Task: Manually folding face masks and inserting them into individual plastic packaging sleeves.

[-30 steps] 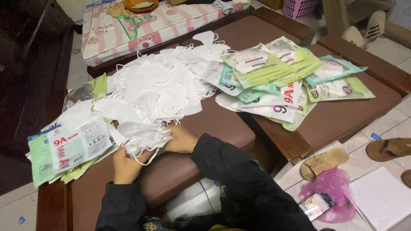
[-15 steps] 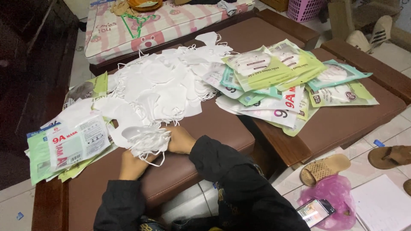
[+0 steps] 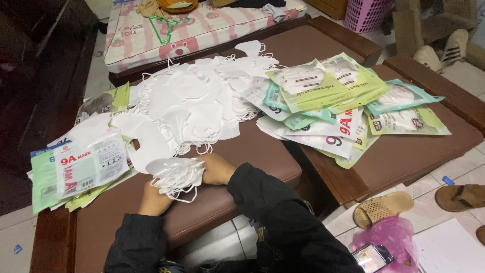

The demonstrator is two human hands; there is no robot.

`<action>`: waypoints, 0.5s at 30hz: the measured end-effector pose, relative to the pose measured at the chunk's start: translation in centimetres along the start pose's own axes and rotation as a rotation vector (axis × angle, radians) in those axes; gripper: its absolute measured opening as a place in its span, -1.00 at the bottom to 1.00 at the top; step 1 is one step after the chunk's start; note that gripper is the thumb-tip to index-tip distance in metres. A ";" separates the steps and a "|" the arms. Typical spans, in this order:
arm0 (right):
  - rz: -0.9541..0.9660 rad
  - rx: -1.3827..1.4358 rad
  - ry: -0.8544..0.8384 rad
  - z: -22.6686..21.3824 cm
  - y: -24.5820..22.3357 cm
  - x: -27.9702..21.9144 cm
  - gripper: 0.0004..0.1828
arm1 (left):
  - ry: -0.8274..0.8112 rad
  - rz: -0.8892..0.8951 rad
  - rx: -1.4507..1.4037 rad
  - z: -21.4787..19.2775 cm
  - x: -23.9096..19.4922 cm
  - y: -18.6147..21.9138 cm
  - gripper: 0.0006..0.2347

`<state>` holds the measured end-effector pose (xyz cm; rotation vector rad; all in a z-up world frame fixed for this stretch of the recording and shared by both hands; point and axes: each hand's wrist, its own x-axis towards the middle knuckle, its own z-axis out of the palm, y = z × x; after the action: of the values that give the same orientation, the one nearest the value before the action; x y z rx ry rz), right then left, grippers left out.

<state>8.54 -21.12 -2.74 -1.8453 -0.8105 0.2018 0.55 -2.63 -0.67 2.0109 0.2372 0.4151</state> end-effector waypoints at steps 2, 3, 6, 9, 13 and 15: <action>0.002 0.005 -0.005 -0.1 -0.3 -0.3 -0.76 | -0.002 -0.049 -0.005 -0.2 0.0 0.2 -0.51; 0.000 0.003 -0.007 -0.1 -0.1 -0.1 -0.76 | 0.002 -0.048 -0.007 -0.3 0.1 0.3 -0.51; -0.028 -0.020 -0.013 -0.5 -0.5 0.4 -0.72 | 0.000 -0.089 -0.011 -0.5 1.0 1.0 -0.46; -0.035 -0.016 0.000 -2.1 -1.4 1.9 -0.71 | 0.007 -0.127 -0.020 -0.3 3.2 2.9 -0.40; -0.035 0.353 0.054 -4.9 -0.4 6.1 -0.56 | 0.029 -0.181 -0.033 -1.1 7.6 5.8 -0.32; 0.002 0.701 0.097 -5.9 -1.0 7.2 -0.51 | 0.045 -0.210 -0.043 -0.8 9.0 5.4 -0.29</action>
<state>16.44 -20.94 2.28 -1.1841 -0.5698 0.3453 8.46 -1.33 6.13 1.9131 0.4594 0.3289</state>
